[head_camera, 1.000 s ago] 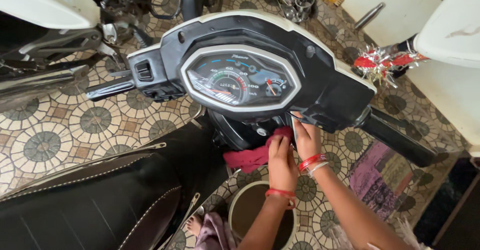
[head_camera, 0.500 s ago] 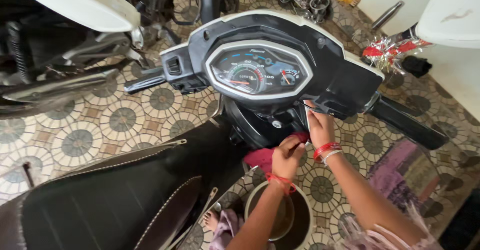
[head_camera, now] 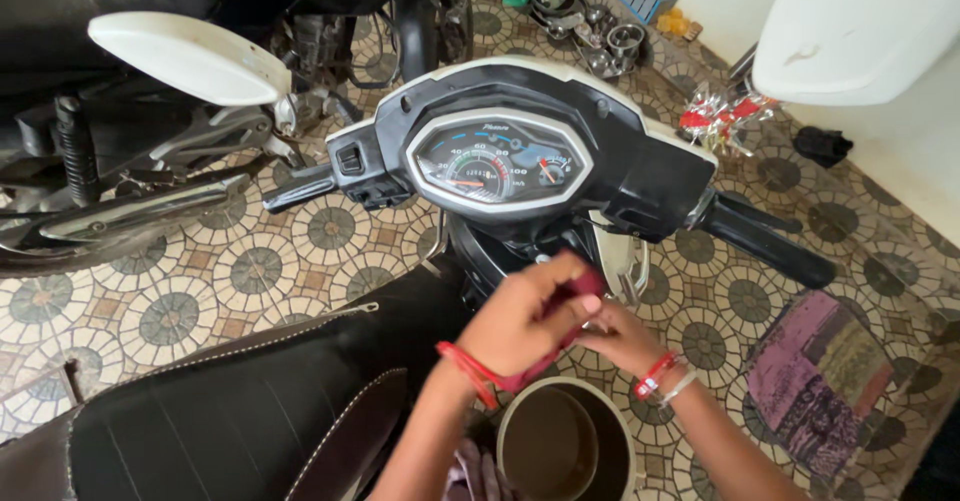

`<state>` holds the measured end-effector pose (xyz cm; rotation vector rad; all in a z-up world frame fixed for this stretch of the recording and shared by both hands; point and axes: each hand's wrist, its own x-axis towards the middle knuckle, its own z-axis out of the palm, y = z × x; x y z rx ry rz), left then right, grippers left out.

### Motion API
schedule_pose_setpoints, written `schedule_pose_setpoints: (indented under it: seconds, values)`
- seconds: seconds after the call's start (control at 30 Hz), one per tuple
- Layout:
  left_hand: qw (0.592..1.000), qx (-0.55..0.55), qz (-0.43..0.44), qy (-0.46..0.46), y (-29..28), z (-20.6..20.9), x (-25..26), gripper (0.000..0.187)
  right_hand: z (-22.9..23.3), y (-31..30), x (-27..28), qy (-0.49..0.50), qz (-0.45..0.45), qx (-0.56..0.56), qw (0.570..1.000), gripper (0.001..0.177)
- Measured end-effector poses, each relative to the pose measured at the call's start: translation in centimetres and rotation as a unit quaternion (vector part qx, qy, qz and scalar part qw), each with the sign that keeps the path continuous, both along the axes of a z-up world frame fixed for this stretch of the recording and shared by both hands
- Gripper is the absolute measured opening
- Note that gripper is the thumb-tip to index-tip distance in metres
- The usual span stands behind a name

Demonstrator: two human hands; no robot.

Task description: The person cleans a scooter by wiping the footrest, side panels, and dashboard with a cloth, periodically rinsing and wringing the cloth in a basin of water.

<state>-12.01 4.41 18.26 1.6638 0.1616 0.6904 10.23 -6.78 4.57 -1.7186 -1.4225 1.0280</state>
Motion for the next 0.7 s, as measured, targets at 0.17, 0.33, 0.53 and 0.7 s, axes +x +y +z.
schedule_pose_setpoints:
  seconds: [0.17,0.33,0.53,0.7]
  values:
    - [0.970,0.142,0.194,0.034,3.1,6.3,-3.3,0.021,6.2,0.6,-0.3,0.189,-0.082,0.051,0.977,0.024]
    - [0.912,0.045,0.401,0.070,7.1,7.9,-1.0,0.023,15.4,4.6,-3.2,0.191,-0.203,0.263,0.923,0.014]
    - [0.886,0.077,0.433,-0.146,5.9,4.1,8.6,0.062,19.9,10.5,-5.0,-0.059,-0.213,0.448,0.866,0.033]
    - [0.826,0.301,0.469,0.086,7.7,1.8,12.0,0.057,20.3,11.4,-4.5,-0.351,-0.152,0.404,0.831,0.045]
